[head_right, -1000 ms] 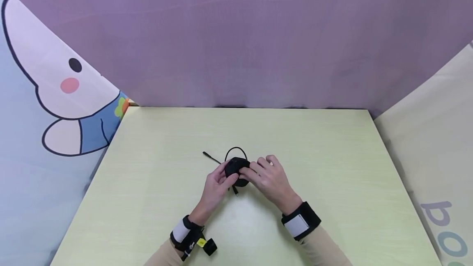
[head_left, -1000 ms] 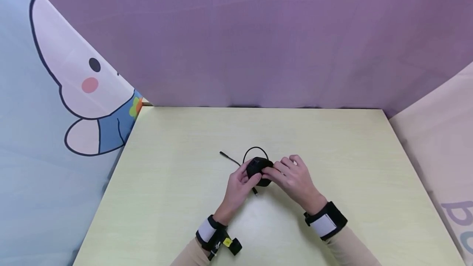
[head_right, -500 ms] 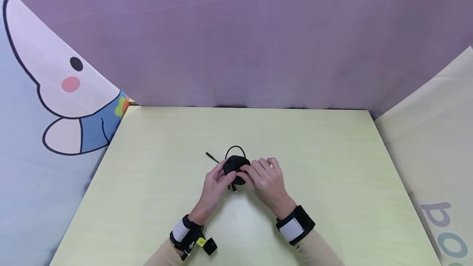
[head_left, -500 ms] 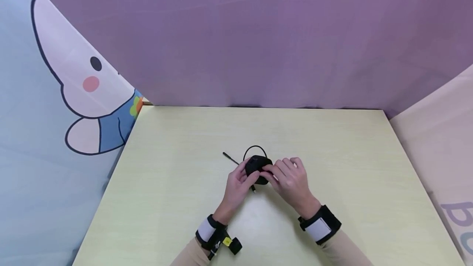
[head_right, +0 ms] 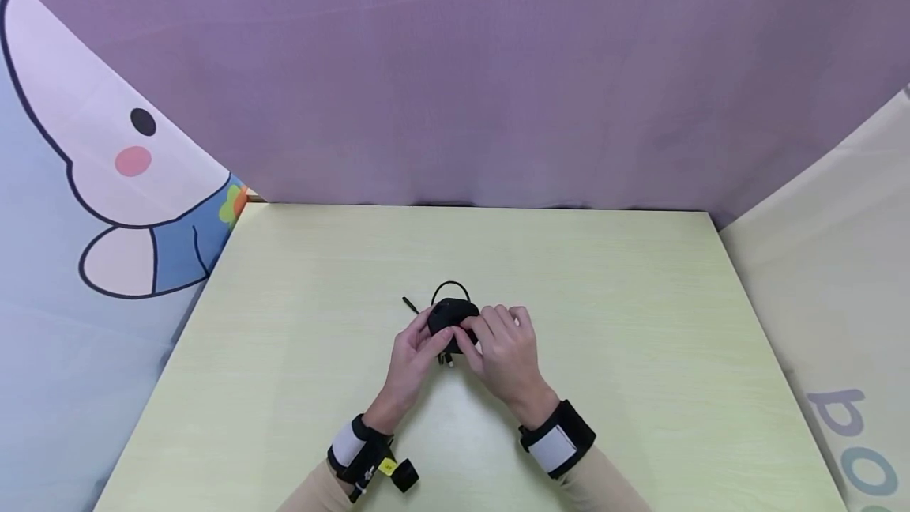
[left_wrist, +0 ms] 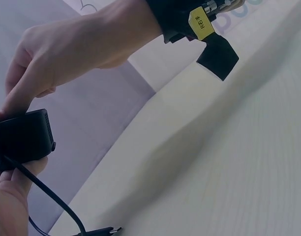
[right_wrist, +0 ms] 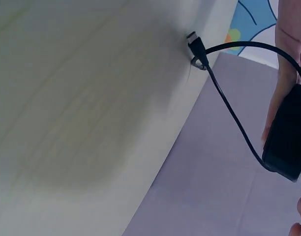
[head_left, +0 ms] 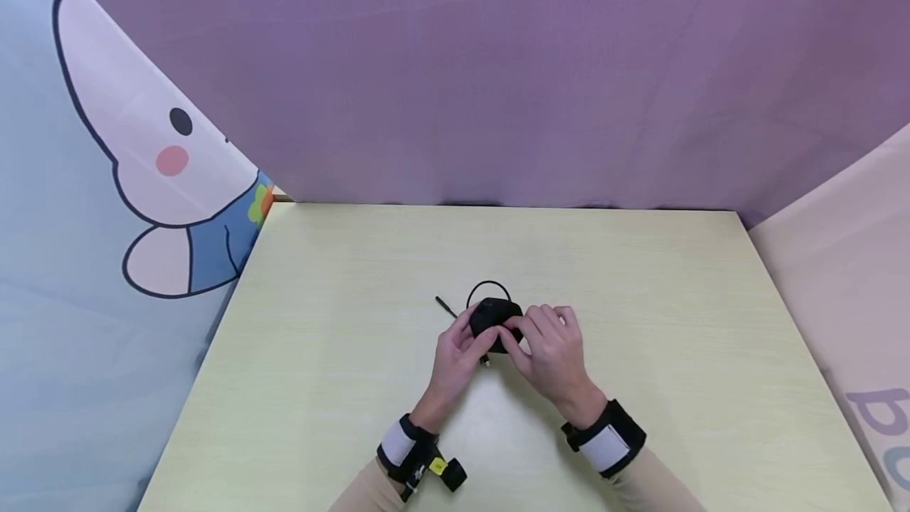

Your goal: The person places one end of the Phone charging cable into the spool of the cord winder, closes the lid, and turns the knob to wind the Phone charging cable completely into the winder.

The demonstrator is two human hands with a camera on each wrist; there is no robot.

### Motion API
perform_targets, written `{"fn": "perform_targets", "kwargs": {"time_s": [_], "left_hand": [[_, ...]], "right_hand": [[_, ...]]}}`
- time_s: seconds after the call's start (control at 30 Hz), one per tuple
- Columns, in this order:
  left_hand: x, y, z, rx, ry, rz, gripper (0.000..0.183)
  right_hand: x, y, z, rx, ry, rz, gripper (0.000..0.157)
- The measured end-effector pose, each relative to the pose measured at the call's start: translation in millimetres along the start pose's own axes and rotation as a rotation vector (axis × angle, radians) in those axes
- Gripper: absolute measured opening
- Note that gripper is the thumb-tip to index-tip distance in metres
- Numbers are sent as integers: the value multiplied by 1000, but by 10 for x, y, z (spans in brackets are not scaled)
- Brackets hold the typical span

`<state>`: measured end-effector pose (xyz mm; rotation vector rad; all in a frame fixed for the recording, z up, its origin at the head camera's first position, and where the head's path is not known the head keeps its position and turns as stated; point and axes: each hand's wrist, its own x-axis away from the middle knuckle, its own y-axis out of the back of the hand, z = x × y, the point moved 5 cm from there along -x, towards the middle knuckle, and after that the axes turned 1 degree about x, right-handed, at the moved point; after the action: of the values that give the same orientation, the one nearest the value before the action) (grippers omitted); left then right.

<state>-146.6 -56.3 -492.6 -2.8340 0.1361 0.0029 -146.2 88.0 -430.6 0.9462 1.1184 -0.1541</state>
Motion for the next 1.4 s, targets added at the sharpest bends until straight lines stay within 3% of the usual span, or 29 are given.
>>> {"fn": "perform_targets", "kwargs": {"time_s": [0.6, 0.93, 1.4], "left_hand": [[26, -9, 25, -9, -14, 0, 52], [10, -34, 18, -20, -29, 14, 50], [12, -39, 29, -40, -30, 0, 49]], "right_hand": [[45, -76, 6, -80, -185, 63, 33], [35, -82, -19, -168, -269, 33, 21], [45, -81, 23, -208, -377, 14, 22]]}}
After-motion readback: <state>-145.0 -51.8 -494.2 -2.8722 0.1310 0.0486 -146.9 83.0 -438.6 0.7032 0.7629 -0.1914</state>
